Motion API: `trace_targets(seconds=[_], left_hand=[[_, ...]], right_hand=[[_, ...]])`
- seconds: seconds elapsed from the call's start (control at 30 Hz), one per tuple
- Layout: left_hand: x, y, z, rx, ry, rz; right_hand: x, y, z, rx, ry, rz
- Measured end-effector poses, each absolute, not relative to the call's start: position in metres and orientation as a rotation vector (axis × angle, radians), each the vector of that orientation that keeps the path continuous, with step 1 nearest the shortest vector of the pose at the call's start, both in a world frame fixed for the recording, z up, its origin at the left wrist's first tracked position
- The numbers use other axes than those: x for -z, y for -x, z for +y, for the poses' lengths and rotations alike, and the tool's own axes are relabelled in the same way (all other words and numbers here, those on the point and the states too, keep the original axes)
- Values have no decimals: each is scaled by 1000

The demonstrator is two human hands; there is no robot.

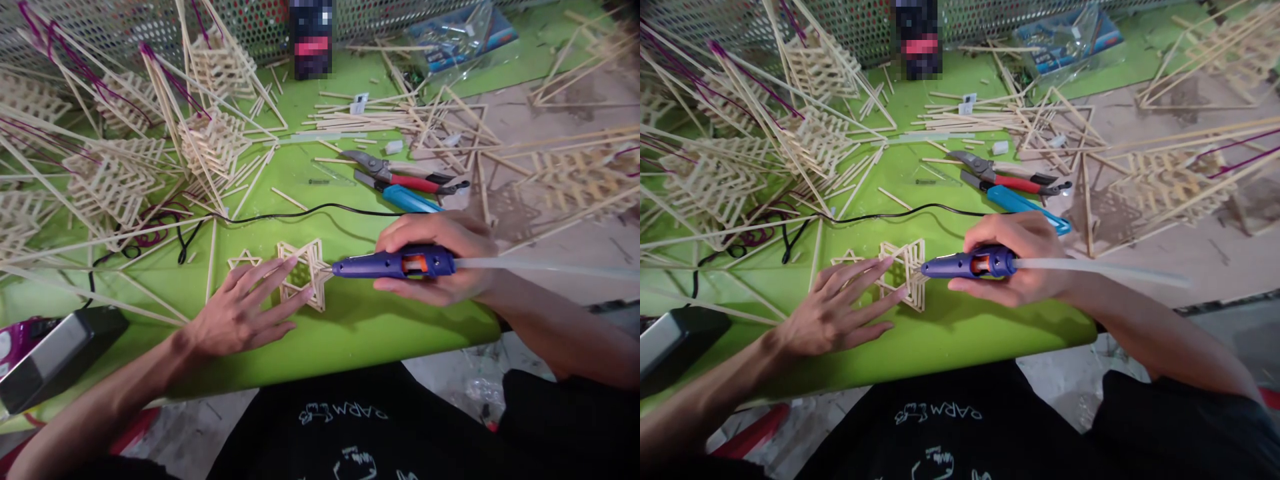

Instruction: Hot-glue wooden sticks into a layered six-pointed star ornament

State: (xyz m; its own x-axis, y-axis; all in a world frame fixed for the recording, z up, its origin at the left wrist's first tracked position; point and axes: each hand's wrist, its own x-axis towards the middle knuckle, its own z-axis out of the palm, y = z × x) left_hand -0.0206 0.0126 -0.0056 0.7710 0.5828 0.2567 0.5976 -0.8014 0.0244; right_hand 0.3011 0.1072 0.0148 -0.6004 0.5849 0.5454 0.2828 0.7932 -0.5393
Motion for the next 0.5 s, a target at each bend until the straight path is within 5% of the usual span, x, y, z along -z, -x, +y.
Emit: trace_targets(seconds=[0.5], left_hand=[[5, 21, 12, 369, 2915, -981]], right_hand=[[-12, -306, 105, -733, 741, -2053]])
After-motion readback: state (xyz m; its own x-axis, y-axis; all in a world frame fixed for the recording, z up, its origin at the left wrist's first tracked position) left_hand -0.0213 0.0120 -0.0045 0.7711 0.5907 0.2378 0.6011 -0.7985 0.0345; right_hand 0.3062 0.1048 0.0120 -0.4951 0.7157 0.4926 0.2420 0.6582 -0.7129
